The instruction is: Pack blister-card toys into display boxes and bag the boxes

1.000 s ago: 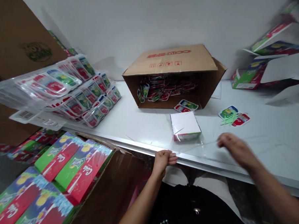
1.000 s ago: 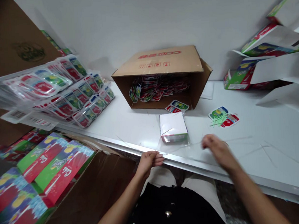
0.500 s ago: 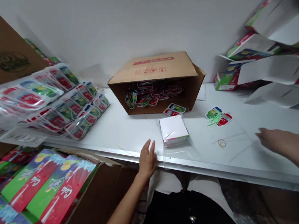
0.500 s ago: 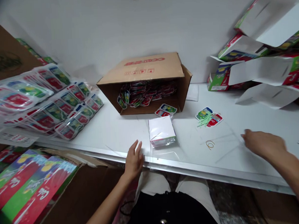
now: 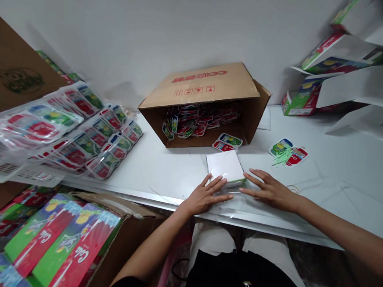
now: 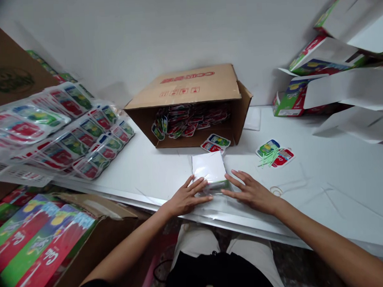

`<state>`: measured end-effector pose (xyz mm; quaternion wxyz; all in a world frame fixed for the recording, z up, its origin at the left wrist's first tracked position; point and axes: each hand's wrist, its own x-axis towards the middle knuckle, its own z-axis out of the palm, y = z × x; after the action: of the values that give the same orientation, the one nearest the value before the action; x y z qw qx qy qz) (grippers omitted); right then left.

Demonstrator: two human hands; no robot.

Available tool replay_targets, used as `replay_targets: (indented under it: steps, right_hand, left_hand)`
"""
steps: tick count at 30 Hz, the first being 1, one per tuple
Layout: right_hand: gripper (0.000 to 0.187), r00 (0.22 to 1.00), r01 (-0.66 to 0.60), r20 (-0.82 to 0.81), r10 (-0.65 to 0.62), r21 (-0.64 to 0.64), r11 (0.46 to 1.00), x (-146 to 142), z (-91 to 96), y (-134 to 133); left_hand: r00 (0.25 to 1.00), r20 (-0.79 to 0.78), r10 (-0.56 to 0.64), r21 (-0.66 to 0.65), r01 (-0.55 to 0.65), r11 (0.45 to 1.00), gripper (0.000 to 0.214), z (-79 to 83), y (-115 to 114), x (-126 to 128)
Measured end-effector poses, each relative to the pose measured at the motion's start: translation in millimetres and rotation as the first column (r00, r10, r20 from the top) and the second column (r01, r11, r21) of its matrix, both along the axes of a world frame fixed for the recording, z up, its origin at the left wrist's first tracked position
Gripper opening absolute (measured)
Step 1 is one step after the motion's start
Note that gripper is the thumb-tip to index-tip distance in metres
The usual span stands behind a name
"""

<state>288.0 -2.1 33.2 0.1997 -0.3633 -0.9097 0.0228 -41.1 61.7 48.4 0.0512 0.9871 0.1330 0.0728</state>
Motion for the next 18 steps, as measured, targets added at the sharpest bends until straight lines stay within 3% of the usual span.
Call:
replay_targets:
  steps: [5,9,15,18]
  right_hand:
    - [0.033,0.979,-0.177,-0.101,0.176,-0.009,0.984,-5.9,4.7,9.5]
    - [0.026,0.959,-0.131,-0.266,0.102,-0.091,0.987,-4.3,13.7,9.5]
    - [0.030,0.927,-0.130,-0.371,0.055,-0.181,0.975,-3.0,15.4,9.4]
    - [0.029,0.898,-0.091,-0.440,-0.029,-0.250,0.964,-6.3,11.8,6.7]
  left_hand:
    - [0.995,0.096,-0.014,-0.173,0.031,0.984,0.042,3.5,2.4,-4.2]
    - [0.983,0.164,0.086,-0.329,-0.028,0.944,0.034,-6.4,-3.0,-11.4]
    - [0.939,0.283,0.196,-0.362,-0.085,0.929,0.023,-16.8,-17.4,-10.6]
    - [0.819,0.422,0.388,-0.508,-0.141,0.850,0.015,-20.2,-26.3,-1.8]
